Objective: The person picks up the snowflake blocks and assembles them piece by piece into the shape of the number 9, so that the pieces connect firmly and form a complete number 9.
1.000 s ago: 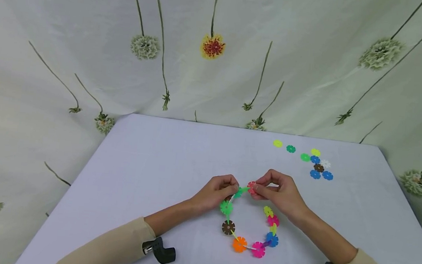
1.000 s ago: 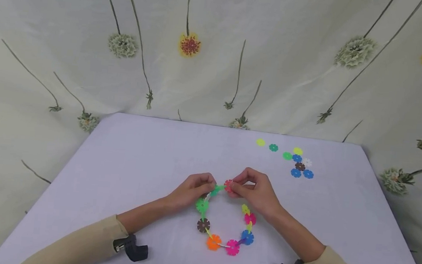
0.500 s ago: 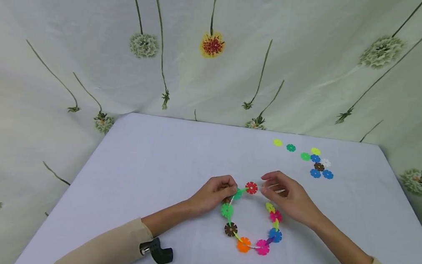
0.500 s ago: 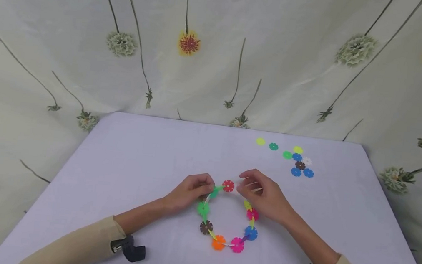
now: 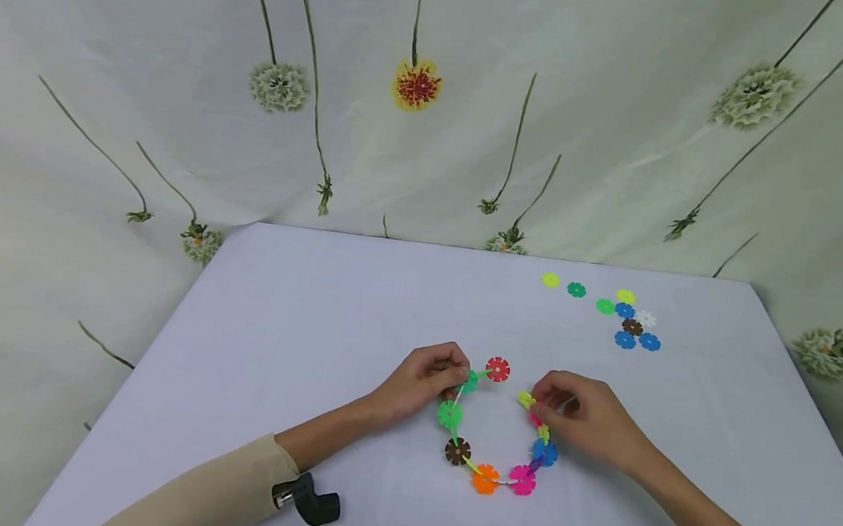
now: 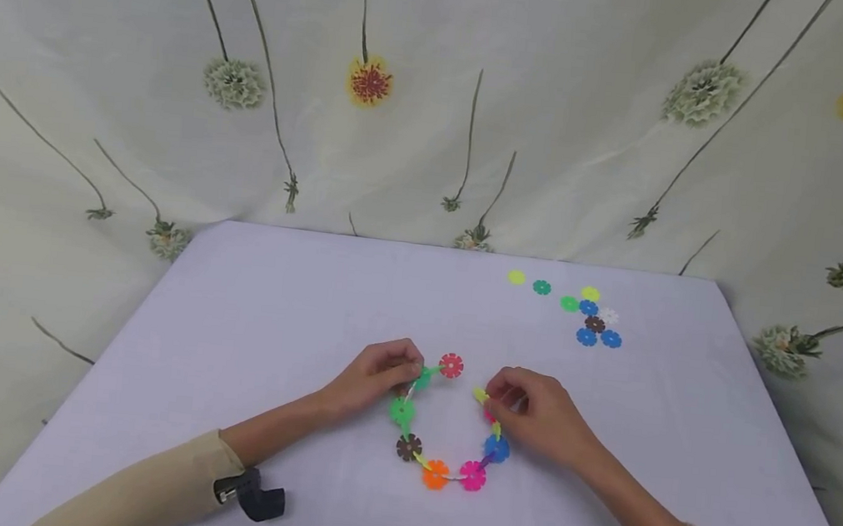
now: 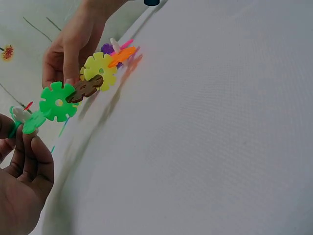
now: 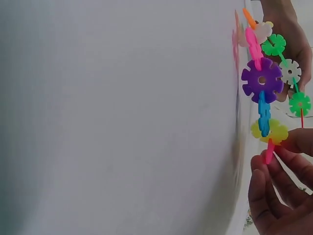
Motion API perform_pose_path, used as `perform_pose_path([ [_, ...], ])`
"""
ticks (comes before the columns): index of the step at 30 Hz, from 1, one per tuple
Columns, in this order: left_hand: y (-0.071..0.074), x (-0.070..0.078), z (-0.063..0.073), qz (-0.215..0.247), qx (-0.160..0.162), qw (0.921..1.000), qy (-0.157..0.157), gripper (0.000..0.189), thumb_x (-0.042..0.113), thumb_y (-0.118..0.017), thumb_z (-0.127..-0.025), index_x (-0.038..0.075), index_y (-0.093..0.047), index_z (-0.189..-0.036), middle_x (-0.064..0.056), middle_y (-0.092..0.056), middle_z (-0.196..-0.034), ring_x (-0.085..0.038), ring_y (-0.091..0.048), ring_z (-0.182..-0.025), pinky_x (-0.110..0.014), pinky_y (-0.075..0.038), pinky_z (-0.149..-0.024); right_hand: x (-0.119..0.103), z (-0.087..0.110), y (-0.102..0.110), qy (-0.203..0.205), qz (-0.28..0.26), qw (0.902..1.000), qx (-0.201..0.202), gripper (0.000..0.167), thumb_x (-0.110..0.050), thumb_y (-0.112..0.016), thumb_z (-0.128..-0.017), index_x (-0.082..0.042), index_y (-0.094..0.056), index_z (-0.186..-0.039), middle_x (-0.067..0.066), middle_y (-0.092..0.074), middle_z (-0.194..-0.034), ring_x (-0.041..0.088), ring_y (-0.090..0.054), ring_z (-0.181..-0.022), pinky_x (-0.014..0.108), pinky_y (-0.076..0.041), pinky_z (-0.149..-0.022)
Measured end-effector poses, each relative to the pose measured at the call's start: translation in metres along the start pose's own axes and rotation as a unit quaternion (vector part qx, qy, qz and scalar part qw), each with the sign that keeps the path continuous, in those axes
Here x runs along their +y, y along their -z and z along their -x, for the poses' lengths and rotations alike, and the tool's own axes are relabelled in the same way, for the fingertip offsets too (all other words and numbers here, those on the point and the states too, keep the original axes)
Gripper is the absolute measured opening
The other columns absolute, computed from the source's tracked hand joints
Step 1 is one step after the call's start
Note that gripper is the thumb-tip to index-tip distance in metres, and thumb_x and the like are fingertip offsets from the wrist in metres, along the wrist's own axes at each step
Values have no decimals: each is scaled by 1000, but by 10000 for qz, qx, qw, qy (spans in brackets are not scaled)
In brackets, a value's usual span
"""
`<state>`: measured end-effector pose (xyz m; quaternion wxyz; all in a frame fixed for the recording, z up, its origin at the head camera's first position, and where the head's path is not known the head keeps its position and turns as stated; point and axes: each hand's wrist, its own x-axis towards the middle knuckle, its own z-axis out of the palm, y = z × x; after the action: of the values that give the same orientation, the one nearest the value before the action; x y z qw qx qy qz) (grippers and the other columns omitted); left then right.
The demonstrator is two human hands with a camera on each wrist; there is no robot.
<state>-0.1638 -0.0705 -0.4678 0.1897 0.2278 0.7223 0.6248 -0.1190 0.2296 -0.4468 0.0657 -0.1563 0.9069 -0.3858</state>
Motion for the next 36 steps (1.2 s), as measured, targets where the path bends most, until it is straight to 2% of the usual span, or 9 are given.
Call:
perform_pose_path([
  [8, -2, 4, 2, -44, 1, 9999, -102, 14, 12, -59, -107, -1, -66, -108, -11, -61, -92, -11, -58, -75, -20, -53, -76, -7, -1, -5, 442, -366, 9971, 500, 18, -16, -84, -93, -29, -74, -102, -14, -74, -98, 6, -70, -88, 24, -62, -80],
  [19, -2, 2, 1, -57, -117, 9999, -84, 10, 11, -60, -106, 2, -66, -107, -2, -60, -88, -9, -57, -73, -19, -52, -73, -11, -1, -7, 565, -370, 9944, 813, 24, -15, -87, -90, -27, -75, -106, -12, -75, -101, 6, -71, -89, 24, -63, -80],
  [24, -3, 2, 0, -76, -410, 9990, -136, 17, 11, -59, -107, 7, -64, -123, -15, -61, -84, -13, -59, -73, -21, -55, -74, -11, -1, -7, 646, -493, 9936, 788, 25, -13, -87, -89, -25, -75, -107, -11, -76, -102, 5, -72, -89, 24, -64, -82],
  [27, -5, 3, -1, -176, -562, 9981, -154, 22, 14, -58, -110, 9, -66, -129, -14, -61, -84, -13, -58, -71, -21, -55, -72, -11, 0, -7, 756, -634, 9922, 766, 24, -12, -86, -91, -25, -76, -108, -11, -76, -102, 5, -73, -90, 23, -64, -84],
  [31, -8, 3, -4, -265, -531, 9981, -174, 20, 20, -59, -111, 8, -72, -121, -4, -64, -88, -9, -56, -70, -20, -53, -69, -12, -1, -9, 965, -759, 9897, 735, 23, -10, -84, -92, -25, -77, -108, -11, -76, -104, 4, -74, -93, 24, -64, -87],
  [36, -12, 5, -10, -262, -487, 9979, -350, 17, 17, -64, -108, 4, -75, -107, -12, -70, -88, -6, -57, -71, -17, -50, -71, -16, 0, -14, 1303, -889, 9855, 629, 15, -12, -82, -95, -23, -79, -106, -11, -77, -104, 5, -74, -92, 26, -65, -86],
])
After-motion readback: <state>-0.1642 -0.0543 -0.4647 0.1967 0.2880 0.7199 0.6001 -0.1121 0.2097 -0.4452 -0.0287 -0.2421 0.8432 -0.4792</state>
